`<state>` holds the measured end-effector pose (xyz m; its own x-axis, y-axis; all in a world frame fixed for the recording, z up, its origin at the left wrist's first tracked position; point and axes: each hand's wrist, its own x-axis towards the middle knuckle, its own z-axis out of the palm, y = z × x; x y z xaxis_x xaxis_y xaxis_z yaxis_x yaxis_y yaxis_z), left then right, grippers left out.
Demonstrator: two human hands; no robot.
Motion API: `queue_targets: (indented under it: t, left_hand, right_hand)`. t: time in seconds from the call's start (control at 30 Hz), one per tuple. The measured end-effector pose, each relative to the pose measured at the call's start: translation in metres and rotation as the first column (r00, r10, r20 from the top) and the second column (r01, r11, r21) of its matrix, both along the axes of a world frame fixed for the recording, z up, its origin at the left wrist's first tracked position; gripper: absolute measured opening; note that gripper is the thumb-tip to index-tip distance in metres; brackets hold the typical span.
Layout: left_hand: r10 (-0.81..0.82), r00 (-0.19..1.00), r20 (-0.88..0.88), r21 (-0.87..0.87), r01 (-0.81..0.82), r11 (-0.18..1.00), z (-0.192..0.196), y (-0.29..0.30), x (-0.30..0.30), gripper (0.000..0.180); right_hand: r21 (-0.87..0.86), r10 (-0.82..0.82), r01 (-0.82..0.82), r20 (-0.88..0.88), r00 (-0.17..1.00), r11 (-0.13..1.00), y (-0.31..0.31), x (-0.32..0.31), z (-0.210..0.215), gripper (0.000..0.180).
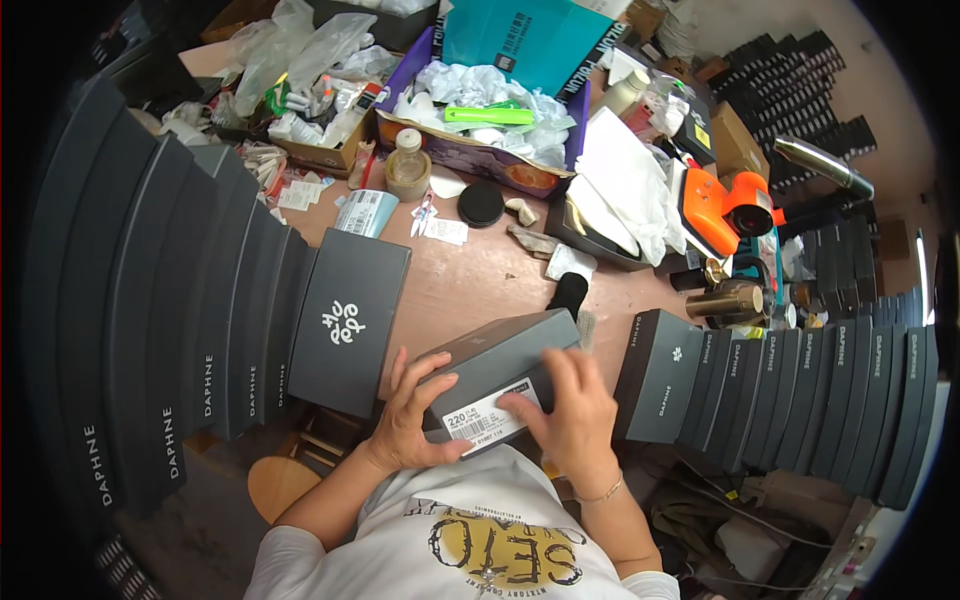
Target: Labeling a shoe box, inspecting a pair of high-heeled shoes, brushing them, and packing them into the box.
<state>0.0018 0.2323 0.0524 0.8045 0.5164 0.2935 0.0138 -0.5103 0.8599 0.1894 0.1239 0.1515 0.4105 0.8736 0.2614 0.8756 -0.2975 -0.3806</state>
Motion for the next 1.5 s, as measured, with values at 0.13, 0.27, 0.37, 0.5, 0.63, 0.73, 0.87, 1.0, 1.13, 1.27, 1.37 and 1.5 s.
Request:
queue_targets:
  t: [0.13, 0.27, 0.37, 0.5, 0.63, 0.73, 0.87, 1.0, 1.13, 1.27, 1.37, 1.5]
  left_hand:
    - [0.051, 0.997, 0.064, -0.059, -0.048, 0.997, -0.004, -0.009, 0.002, 0.091]
    - [0.48, 0.862, 0.163, -0.815, -0.157, 0.558, -0.004, -0.041, 0.022, 0.087]
    - [0.136, 0.99, 0.045, -0.959, 0.081, -0.272, -0.004, -0.024, 0.027, 0.074]
    - [0.051, 0.982, 0.184, -0.978, 0.188, -0.096, -0.008, -0.053, 0.028, 0.054]
    - [0.121, 0.993, -0.012, -0.989, 0.006, -0.146, 0.022, -0.09, 0.039, 0.053]
    - [-0.059, 0.997, 0.049, -0.989, 0.057, 0.137, 0.04, -0.128, 0.121, 0.074]
    - [-0.368, 0.915, 0.166, -0.729, 0.365, 0.579, -0.02, -0.179, 0.198, 0.07]
    - [-0.526, 0.848, -0.065, -0.16, 0.512, 0.844, 0.007, -0.192, 0.149, 0.059]
    - [0.313, 0.886, -0.343, -0.025, -0.341, 0.94, -0.067, -0.097, 0.031, 0.054]
    - [0.617, 0.696, -0.367, 0.151, -0.61, 0.778, -0.049, -0.004, -0.082, 0.047]
    - [0.55, 0.688, -0.473, 0.159, -0.547, 0.822, -0.054, 0.026, -0.12, 0.06]
    - [0.528, 0.631, -0.568, 0.176, -0.534, 0.827, -0.092, 0.039, -0.138, 0.073]
  right_hand:
    - [-0.048, -0.257, 0.256, -0.018, 0.966, 0.966, -0.03, 0.044, -0.03, 0.076]
    - [-0.045, -0.171, 0.219, -0.777, 0.606, 0.975, -0.04, 0.026, -0.03, 0.101]
    - [0.057, -0.125, 0.215, -0.659, 0.742, 0.975, -0.055, 0.03, -0.039, 0.075]
    - [0.102, -0.009, 0.107, -0.68, 0.733, 0.989, -0.092, 0.017, -0.038, 0.069]
    - [0.247, 0.083, 0.13, -0.696, 0.713, 0.96, -0.165, 0.028, -0.036, 0.072]
    - [0.337, 0.004, 0.539, -0.85, 0.527, 0.772, -0.252, 0.041, -0.04, 0.071]
    - [0.285, -0.249, 0.804, -0.851, 0.463, 0.522, -0.331, 0.087, -0.126, 0.045]
    - [-0.299, -0.18, 0.862, -0.953, -0.245, 0.409, -0.375, 0.046, -0.209, 0.044]
    - [-0.272, -0.226, 0.325, -0.959, -0.173, 0.906, -0.253, -0.014, -0.182, 0.035]
    - [-0.101, -0.101, -0.163, -0.995, 0.009, 0.981, -0.085, -0.055, -0.188, 0.066]
    - [-0.191, -0.164, -0.122, -0.966, 0.202, 0.974, 0.036, -0.11, -0.221, 0.084]
    - [-0.013, -0.005, 0.125, -0.998, -0.064, 0.992, 0.089, -0.133, -0.27, 0.07]
